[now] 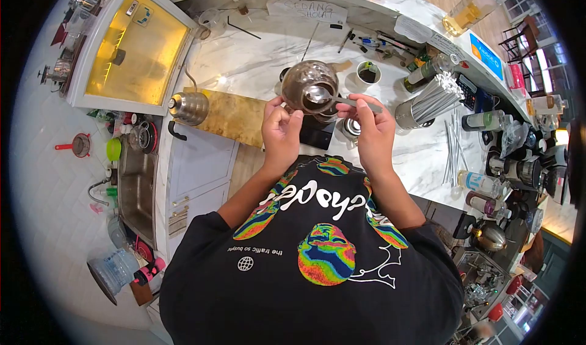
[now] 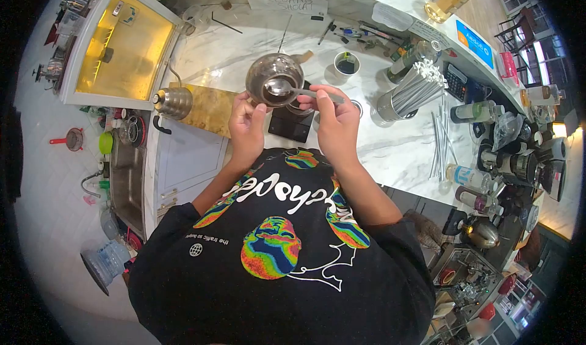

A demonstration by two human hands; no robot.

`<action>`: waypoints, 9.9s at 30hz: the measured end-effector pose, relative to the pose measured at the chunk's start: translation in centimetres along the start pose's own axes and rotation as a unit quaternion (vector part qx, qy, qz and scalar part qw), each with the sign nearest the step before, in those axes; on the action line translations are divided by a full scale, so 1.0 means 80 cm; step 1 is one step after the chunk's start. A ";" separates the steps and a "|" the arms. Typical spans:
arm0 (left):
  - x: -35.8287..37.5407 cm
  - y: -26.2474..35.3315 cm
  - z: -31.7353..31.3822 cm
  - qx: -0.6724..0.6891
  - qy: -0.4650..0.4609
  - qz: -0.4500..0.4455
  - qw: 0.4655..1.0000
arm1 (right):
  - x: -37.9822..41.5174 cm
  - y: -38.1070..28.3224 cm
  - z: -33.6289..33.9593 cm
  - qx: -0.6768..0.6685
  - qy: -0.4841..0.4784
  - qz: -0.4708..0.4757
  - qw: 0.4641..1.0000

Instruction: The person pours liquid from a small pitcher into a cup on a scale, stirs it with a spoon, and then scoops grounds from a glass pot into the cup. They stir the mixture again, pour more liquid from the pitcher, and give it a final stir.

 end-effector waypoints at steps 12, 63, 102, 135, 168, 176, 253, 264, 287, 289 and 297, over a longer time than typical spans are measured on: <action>-0.001 -0.028 0.036 0.090 0.085 0.107 0.986 | -0.007 -0.006 0.059 0.187 0.007 0.155 0.970; 0.003 0.109 0.015 -0.031 -0.028 -0.154 0.987 | 0.074 -0.077 -0.070 0.332 -0.163 0.313 0.875; 0.007 -0.045 0.032 0.137 0.043 0.148 0.979 | 0.012 -0.001 0.027 0.442 -0.047 0.295 0.846; 0.031 0.109 0.044 -0.057 0.052 -0.163 0.984 | 0.100 -0.109 -0.094 0.340 -0.234 0.403 0.817; 0.028 0.098 0.034 -0.028 0.015 -0.137 0.990 | 0.065 -0.032 -0.046 0.134 -0.155 0.110 0.973; 0.030 0.067 0.022 -0.065 -0.012 -0.112 0.992 | 0.050 -0.011 -0.029 -0.034 -0.084 -0.013 0.996; 0.055 0.079 0.092 -0.019 0.030 -0.120 0.992 | 0.113 -0.045 -0.115 0.369 -0.275 0.351 0.815; 0.023 0.076 0.094 -0.013 -0.003 -0.127 0.992 | 0.090 -0.042 -0.124 0.325 -0.197 0.297 0.876; -0.013 -0.038 0.060 0.027 -0.080 0.064 0.994 | 0.032 0.046 -0.047 0.000 0.081 0.015 0.997; -0.012 -0.059 0.057 0.057 -0.074 0.096 0.991 | 0.034 0.045 -0.034 -0.001 0.096 0.021 0.995; -0.020 -0.071 0.068 0.104 -0.045 0.130 0.985 | 0.043 0.011 0.041 0.018 0.186 0.110 0.976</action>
Point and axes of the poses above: each hand's wrist, its own x-axis away from the middle knuckle, its own z-axis out of the back of the hand, y = z × x, the point moved 10 cm from there along -x, towards the middle knuckle, and after that the axes turned 9 degrees about -x, right-handed, at the moved point
